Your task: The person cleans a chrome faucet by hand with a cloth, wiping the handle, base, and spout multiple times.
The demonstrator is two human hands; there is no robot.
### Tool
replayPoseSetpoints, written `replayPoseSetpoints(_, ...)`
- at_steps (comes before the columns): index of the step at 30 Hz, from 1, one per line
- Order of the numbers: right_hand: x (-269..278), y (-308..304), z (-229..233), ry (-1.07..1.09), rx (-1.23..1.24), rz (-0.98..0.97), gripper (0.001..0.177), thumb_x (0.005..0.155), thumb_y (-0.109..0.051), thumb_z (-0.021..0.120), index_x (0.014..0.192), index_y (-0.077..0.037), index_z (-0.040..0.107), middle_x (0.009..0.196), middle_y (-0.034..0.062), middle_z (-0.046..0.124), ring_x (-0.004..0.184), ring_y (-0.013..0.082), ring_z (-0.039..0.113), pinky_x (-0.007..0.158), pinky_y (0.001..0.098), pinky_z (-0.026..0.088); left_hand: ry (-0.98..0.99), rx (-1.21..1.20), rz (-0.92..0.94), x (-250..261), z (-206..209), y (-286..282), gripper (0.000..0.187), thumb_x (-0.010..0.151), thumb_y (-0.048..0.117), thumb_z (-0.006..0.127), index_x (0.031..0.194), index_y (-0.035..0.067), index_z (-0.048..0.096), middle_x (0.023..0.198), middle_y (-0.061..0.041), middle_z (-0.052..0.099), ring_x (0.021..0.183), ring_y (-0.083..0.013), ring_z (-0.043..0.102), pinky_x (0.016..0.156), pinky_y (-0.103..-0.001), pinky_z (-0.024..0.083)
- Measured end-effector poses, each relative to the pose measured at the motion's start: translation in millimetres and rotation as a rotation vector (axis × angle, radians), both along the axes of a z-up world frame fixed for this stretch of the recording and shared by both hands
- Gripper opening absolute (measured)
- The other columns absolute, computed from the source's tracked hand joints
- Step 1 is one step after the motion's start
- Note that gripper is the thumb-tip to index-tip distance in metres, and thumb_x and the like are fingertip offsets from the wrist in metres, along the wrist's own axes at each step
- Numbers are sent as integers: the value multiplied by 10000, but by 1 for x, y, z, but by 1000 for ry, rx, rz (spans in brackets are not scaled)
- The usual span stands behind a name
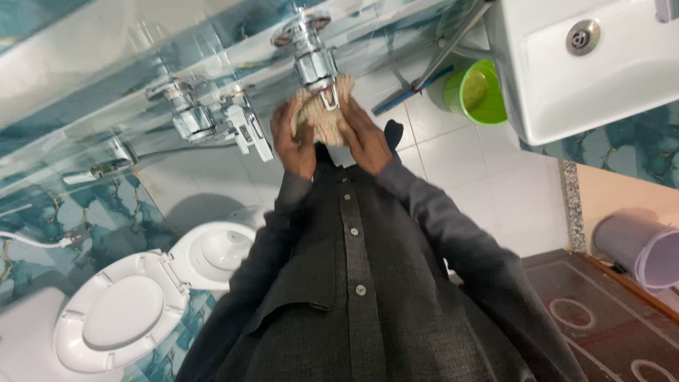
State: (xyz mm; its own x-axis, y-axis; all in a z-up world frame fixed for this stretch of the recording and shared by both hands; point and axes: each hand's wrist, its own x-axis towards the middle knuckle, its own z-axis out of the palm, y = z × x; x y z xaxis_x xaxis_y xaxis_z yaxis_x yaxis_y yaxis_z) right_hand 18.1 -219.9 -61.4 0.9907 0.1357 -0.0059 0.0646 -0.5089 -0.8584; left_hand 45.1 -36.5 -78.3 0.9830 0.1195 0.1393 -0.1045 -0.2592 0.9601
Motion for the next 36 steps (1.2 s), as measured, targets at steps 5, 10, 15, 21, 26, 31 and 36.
replayPoseSetpoints(5,47,10,-37,99,428,-259,540,1103,-200,567,1568,12,393,1524,234,577,1395,319,591,1127,369,484,-143,251,-31,9,12,-30,665,1022,135,659,1607,77,348,1660,-281,204,1532,-408,301,1235,-466,351)
replayPoseSetpoints(10,14,9,-41,87,357,-218,556,1064,-143,609,1542,57,407,1494,223,566,1330,238,575,1080,333,483,370,-183,-249,-11,-32,-26,544,1115,230,458,1618,61,337,1593,-201,512,1440,-312,543,1183,-376,434)
replayPoseSetpoints(15,37,11,-79,176,643,-187,484,1106,-88,570,1550,58,447,1424,170,656,1249,166,631,1091,295,516,110,53,-212,21,-70,-23,466,1163,244,413,1568,13,410,1600,-230,478,1493,-355,479,1248,-426,378)
replayPoseSetpoints(21,8,13,-68,151,599,-262,553,1030,-30,653,1529,56,431,1429,158,609,1297,192,600,1110,317,471,227,6,-342,-18,-40,-12,513,1120,307,452,1520,-10,404,1500,-247,512,1392,-381,554,1168,-412,444)
replayPoseSetpoints(26,42,17,-85,277,1042,-276,502,1095,-123,596,1551,75,526,1365,157,644,1204,231,601,1037,349,487,234,8,-306,18,-47,-21,534,1099,310,502,1504,-22,399,1474,-268,517,1330,-406,589,1126,-415,478)
replayPoseSetpoints(31,9,15,-81,225,804,-263,459,1140,-173,533,1551,21,466,1477,113,565,1346,194,534,1152,314,426,-80,227,-217,-10,-37,-30,536,1138,236,488,1576,-40,350,1588,-302,409,1449,-481,465,1225,-482,396)
replayPoseSetpoints(36,12,-21,-70,442,798,-101,535,1062,-163,579,1548,5,432,1417,126,581,1272,182,560,1099,326,446,132,144,-212,-26,-23,-41,562,1068,246,570,1517,-41,389,1461,-281,508,1343,-431,557,1128,-459,456)
